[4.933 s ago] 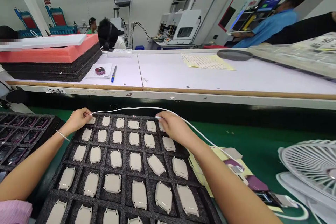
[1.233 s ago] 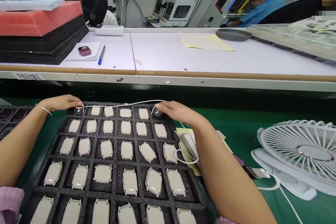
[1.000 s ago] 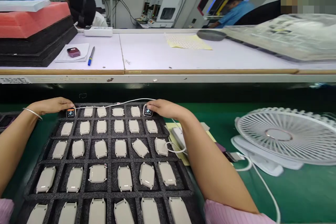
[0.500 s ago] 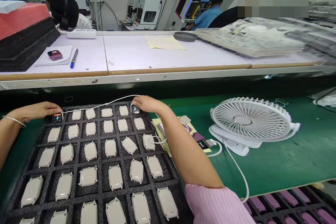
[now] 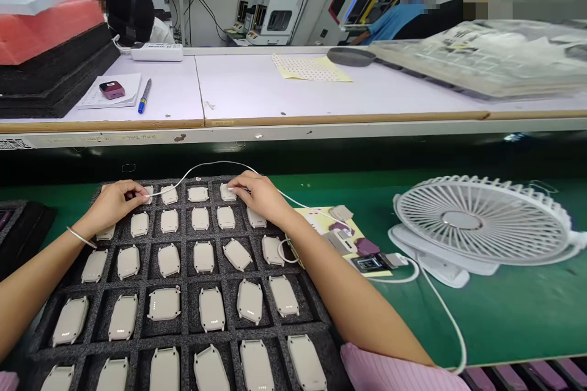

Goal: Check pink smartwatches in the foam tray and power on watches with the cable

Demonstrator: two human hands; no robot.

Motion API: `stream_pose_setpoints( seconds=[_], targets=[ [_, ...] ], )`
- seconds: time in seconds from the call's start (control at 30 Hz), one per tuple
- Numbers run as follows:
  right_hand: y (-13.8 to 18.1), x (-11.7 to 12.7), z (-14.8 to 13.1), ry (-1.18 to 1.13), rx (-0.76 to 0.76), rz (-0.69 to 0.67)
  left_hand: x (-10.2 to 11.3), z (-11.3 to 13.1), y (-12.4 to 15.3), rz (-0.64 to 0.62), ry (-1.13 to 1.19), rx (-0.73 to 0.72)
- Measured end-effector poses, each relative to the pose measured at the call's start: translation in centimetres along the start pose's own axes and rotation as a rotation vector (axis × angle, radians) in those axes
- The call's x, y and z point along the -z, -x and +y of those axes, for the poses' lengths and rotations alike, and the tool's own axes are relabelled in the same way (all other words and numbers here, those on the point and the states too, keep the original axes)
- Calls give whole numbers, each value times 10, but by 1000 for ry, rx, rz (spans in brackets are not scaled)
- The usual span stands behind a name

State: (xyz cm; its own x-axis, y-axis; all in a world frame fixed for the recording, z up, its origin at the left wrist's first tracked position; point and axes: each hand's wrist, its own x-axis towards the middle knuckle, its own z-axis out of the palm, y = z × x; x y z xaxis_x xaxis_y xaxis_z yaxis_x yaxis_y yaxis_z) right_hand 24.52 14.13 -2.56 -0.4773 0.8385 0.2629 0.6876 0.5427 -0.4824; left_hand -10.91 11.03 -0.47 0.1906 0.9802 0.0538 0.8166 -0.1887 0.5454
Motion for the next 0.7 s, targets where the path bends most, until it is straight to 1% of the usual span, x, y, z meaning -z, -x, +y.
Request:
stream_pose_setpoints(
  seconds=[0.1, 0.23, 0.3, 0.33, 0.37, 0.43, 0.53, 0.6, 0.63, 0.7],
  targets=[
    [1, 0, 2, 38, 55, -51, -3, -1, -1, -43, -133, -91],
    [-5, 2, 2, 162, 106, -151, 1, 6, -9, -47, -423, -201],
    [-13, 5, -1, 241, 111, -228, 5, 11, -14, -75, -544, -261],
    [-17, 7, -3, 265, 114, -274, 7, 13, -17, -90, -570, -276],
    [-21, 9, -4, 270, 114, -314, 11, 13, -20, -98, -562, -275],
    [-27, 14, -5, 209, 92, -351, 18, 8, -23, -101, -448, -224],
    [-32, 21, 0, -30, -29, -319, 28, -5, -25, -121, -143, -104],
    [-34, 24, 5, -181, -112, -299, 31, -12, -26, -181, 2, -72],
    [-35, 25, 6, -233, -135, -317, 31, -14, -26, -216, 29, -69],
    [-38, 25, 4, -280, -147, -402, 29, -15, -28, -268, -1, -55]
  ],
)
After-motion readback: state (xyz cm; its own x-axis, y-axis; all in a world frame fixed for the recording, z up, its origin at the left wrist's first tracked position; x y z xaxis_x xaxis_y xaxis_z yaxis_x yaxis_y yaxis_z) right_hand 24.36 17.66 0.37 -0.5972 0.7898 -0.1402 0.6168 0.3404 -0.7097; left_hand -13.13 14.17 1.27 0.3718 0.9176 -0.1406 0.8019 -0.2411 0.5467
